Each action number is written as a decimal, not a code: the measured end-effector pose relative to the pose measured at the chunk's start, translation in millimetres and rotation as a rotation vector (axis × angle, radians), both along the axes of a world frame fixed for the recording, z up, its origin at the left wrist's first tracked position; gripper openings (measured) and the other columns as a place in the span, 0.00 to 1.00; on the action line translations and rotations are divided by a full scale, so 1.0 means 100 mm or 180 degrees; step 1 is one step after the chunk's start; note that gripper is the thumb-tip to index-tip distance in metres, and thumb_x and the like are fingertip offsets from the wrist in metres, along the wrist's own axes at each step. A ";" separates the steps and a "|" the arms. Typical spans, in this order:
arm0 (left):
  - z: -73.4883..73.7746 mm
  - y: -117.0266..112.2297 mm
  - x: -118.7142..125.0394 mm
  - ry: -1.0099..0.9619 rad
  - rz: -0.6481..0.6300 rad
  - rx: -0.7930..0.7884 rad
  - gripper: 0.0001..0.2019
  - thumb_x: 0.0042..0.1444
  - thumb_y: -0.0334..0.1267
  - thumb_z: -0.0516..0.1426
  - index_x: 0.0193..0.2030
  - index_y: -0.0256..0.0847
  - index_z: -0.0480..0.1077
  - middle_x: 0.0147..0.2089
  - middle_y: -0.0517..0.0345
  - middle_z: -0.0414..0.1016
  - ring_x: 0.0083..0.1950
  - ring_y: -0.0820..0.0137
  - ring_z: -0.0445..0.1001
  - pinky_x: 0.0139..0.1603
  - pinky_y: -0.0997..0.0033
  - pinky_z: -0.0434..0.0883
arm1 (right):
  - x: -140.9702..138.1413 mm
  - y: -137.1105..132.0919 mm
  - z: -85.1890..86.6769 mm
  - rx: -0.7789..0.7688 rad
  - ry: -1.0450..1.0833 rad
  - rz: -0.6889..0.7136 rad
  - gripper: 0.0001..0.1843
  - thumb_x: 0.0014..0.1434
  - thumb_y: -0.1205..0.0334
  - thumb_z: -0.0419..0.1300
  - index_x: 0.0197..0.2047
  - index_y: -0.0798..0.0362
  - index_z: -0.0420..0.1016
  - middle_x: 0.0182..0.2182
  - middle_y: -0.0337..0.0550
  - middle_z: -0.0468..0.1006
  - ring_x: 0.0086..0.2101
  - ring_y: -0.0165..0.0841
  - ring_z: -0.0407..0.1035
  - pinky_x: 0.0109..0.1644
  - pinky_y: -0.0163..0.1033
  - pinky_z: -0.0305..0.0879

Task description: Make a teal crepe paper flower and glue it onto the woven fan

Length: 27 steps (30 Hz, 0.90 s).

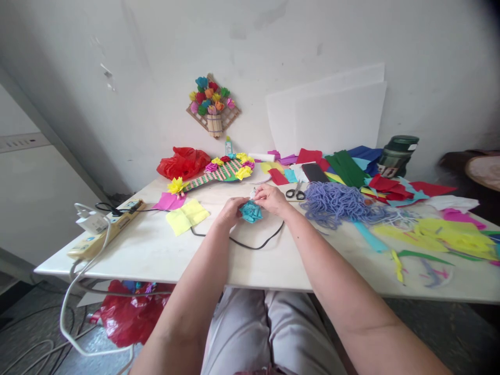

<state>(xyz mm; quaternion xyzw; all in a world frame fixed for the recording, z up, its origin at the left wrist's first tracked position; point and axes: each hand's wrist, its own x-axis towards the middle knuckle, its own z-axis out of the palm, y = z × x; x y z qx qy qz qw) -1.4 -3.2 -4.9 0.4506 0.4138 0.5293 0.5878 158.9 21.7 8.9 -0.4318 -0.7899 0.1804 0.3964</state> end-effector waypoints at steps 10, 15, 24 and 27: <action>0.05 -0.05 -0.03 0.0243 -0.0252 0.0238 0.16 0.37 0.44 0.66 0.17 0.37 0.64 0.15 0.63 0.59 0.17 0.78 0.57 0.18 0.73 0.51 | 0.00 -0.03 0.02 0.0087 -0.0087 0.0002 0.03 0.47 0.68 0.65 0.26 0.50 0.80 0.38 0.39 0.78 0.33 0.29 0.71 0.36 0.35 0.65; 0.03 -0.02 -0.07 0.0273 -0.0352 0.0269 0.16 0.36 0.44 0.66 0.18 0.36 0.66 0.16 0.63 0.60 0.17 0.78 0.57 0.17 0.75 0.51 | 0.02 -0.03 0.02 0.0168 -0.0197 0.0075 0.04 0.47 0.67 0.65 0.28 0.50 0.81 0.39 0.40 0.78 0.33 0.30 0.71 0.36 0.35 0.65; 0.01 0.00 -0.10 0.0296 -0.0354 0.0239 0.15 0.36 0.44 0.67 0.21 0.34 0.70 0.18 0.60 0.64 0.18 0.77 0.60 0.19 0.74 0.57 | 0.08 0.00 0.03 0.0278 -0.0392 0.0437 0.10 0.55 0.67 0.59 0.35 0.53 0.82 0.39 0.44 0.77 0.32 0.28 0.69 0.36 0.33 0.64; 0.01 -0.01 -0.10 0.0335 -0.0373 0.0168 0.15 0.35 0.43 0.68 0.23 0.33 0.72 0.19 0.57 0.68 0.20 0.75 0.64 0.22 0.73 0.62 | 0.10 0.02 0.04 0.0202 -0.0652 0.0450 0.09 0.56 0.65 0.59 0.34 0.54 0.82 0.37 0.44 0.77 0.35 0.29 0.70 0.39 0.33 0.63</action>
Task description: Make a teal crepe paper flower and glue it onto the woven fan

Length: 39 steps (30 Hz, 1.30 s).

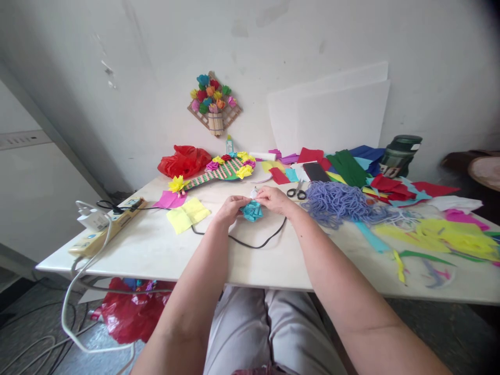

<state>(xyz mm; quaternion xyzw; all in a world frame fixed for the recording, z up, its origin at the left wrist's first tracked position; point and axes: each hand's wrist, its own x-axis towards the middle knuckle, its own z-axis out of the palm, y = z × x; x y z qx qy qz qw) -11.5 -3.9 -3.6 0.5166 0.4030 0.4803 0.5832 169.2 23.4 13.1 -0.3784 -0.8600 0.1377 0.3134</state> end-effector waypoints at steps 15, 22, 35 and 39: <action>-0.01 0.02 0.02 -0.0209 0.0112 -0.0137 0.15 0.37 0.43 0.66 0.21 0.36 0.67 0.18 0.62 0.62 0.18 0.78 0.60 0.19 0.76 0.55 | -0.03 -0.23 0.18 0.0289 -0.0377 -0.0484 0.06 0.56 0.63 0.61 0.33 0.49 0.81 0.44 0.39 0.77 0.38 0.31 0.70 0.38 0.35 0.60; 0.00 0.01 0.04 -0.0210 0.0140 -0.0207 0.14 0.36 0.43 0.65 0.22 0.35 0.67 0.18 0.62 0.63 0.19 0.77 0.62 0.20 0.76 0.57 | -0.04 -0.25 0.18 0.0427 -0.0257 -0.0541 0.04 0.54 0.64 0.63 0.31 0.48 0.80 0.45 0.36 0.77 0.35 0.30 0.71 0.37 0.35 0.61; 0.01 -0.01 0.03 -0.0234 0.0087 -0.0149 0.19 0.32 0.47 0.68 0.22 0.35 0.68 0.20 0.60 0.67 0.21 0.75 0.66 0.23 0.74 0.64 | -0.04 -0.22 0.17 0.0365 -0.0143 -0.0607 0.04 0.51 0.66 0.64 0.27 0.49 0.80 0.44 0.36 0.77 0.34 0.29 0.70 0.35 0.35 0.60; 0.01 0.00 0.03 -0.0107 0.0115 -0.0128 0.20 0.32 0.48 0.69 0.21 0.35 0.68 0.19 0.60 0.66 0.21 0.76 0.66 0.24 0.74 0.66 | -0.03 -0.21 0.16 0.0359 -0.0267 -0.0634 0.04 0.52 0.65 0.64 0.29 0.48 0.81 0.44 0.37 0.77 0.35 0.29 0.70 0.35 0.35 0.60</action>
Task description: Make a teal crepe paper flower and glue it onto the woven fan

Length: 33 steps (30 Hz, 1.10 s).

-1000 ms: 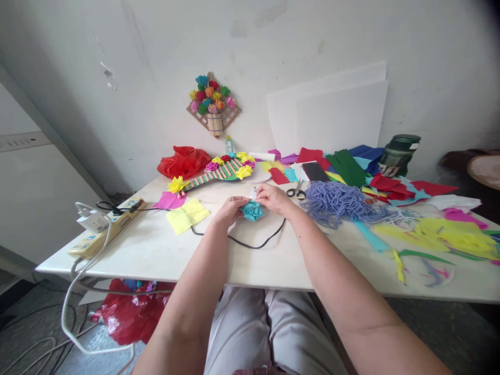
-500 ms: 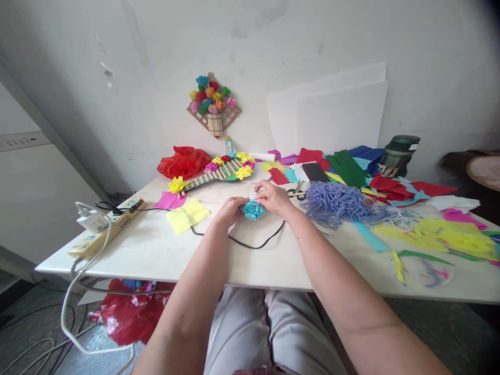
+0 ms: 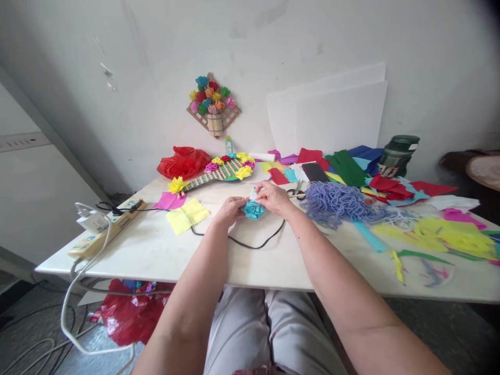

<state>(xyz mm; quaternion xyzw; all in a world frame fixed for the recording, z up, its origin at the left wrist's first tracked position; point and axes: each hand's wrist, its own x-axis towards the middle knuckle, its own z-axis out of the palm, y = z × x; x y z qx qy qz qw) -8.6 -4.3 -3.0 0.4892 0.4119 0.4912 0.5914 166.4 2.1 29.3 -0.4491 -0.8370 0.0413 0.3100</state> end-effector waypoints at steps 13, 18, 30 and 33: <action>-0.02 0.02 -0.01 0.0193 -0.0011 0.0131 0.21 0.34 0.52 0.69 0.23 0.35 0.70 0.21 0.58 0.69 0.22 0.74 0.68 0.27 0.72 0.69 | 0.05 0.09 -0.04 -0.0249 -0.0034 0.0244 0.08 0.56 0.63 0.61 0.36 0.49 0.82 0.41 0.40 0.78 0.33 0.29 0.70 0.36 0.35 0.62; 0.01 0.01 -0.03 -0.0082 -0.0182 0.0126 0.21 0.38 0.50 0.67 0.32 0.34 0.73 0.26 0.55 0.73 0.26 0.72 0.72 0.29 0.71 0.70 | 0.07 0.09 -0.04 -0.0063 -0.0050 0.0135 0.07 0.55 0.63 0.62 0.34 0.47 0.82 0.41 0.39 0.78 0.36 0.31 0.71 0.36 0.35 0.61; 0.05 -0.06 0.02 -0.0155 -0.0012 0.0389 0.28 0.30 0.36 0.71 0.42 0.36 0.72 0.30 0.57 0.77 0.30 0.69 0.75 0.35 0.65 0.74 | 0.03 -0.02 0.03 0.0348 -0.0193 -0.0061 0.09 0.59 0.63 0.59 0.34 0.46 0.81 0.45 0.39 0.76 0.35 0.30 0.70 0.35 0.35 0.59; 0.03 -0.04 0.03 -0.0234 0.0067 0.0428 0.27 0.29 0.36 0.72 0.41 0.36 0.74 0.30 0.58 0.77 0.29 0.70 0.75 0.35 0.66 0.74 | 0.02 -0.04 0.04 0.0498 -0.0310 -0.0042 0.11 0.60 0.61 0.57 0.34 0.46 0.81 0.46 0.40 0.76 0.33 0.31 0.69 0.32 0.35 0.57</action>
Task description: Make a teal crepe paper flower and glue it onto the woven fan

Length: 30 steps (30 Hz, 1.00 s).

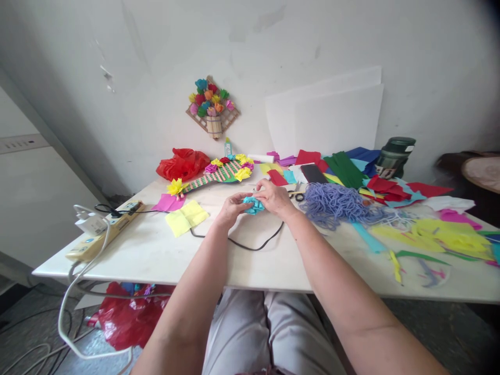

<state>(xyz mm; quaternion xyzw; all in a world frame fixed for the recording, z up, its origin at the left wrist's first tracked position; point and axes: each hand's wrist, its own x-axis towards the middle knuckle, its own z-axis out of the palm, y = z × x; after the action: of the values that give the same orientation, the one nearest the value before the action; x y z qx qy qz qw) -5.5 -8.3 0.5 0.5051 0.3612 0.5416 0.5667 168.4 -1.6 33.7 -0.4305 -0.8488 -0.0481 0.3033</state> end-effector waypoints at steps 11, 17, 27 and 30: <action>-0.03 0.03 0.00 0.0002 0.0269 0.0551 0.21 0.32 0.38 0.71 0.37 0.37 0.78 0.33 0.55 0.79 0.33 0.69 0.76 0.40 0.66 0.73 | 0.01 0.10 -0.09 0.0197 0.0239 0.0130 0.10 0.59 0.66 0.58 0.42 0.49 0.78 0.48 0.44 0.74 0.40 0.34 0.70 0.35 0.35 0.60; -0.02 0.02 0.00 0.0065 0.0304 0.0616 0.20 0.32 0.37 0.71 0.36 0.37 0.78 0.33 0.56 0.79 0.33 0.69 0.75 0.40 0.67 0.73 | 0.00 0.09 -0.08 0.0172 0.0298 0.0053 0.08 0.58 0.64 0.59 0.39 0.49 0.79 0.48 0.43 0.73 0.36 0.32 0.70 0.34 0.35 0.59; 0.00 0.02 -0.03 0.0071 0.0427 0.0653 0.20 0.32 0.37 0.71 0.36 0.38 0.78 0.33 0.56 0.79 0.34 0.68 0.75 0.41 0.66 0.73 | 0.02 0.07 -0.07 0.0283 0.0207 -0.0191 0.11 0.60 0.57 0.58 0.43 0.43 0.81 0.46 0.41 0.74 0.34 0.31 0.68 0.31 0.35 0.58; 0.00 0.02 -0.04 0.0084 0.0436 0.0644 0.19 0.32 0.36 0.70 0.36 0.37 0.78 0.34 0.56 0.79 0.34 0.68 0.75 0.41 0.67 0.73 | 0.03 0.06 -0.07 0.0275 0.0156 -0.0242 0.11 0.60 0.56 0.58 0.42 0.43 0.81 0.45 0.42 0.74 0.35 0.32 0.68 0.31 0.36 0.57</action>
<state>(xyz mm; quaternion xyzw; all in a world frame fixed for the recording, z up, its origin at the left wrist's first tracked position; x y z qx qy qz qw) -9.5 -6.3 0.8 0.5409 0.3457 0.6060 0.4697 171.4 4.2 27.0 -0.4499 -0.8213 -0.0856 0.3403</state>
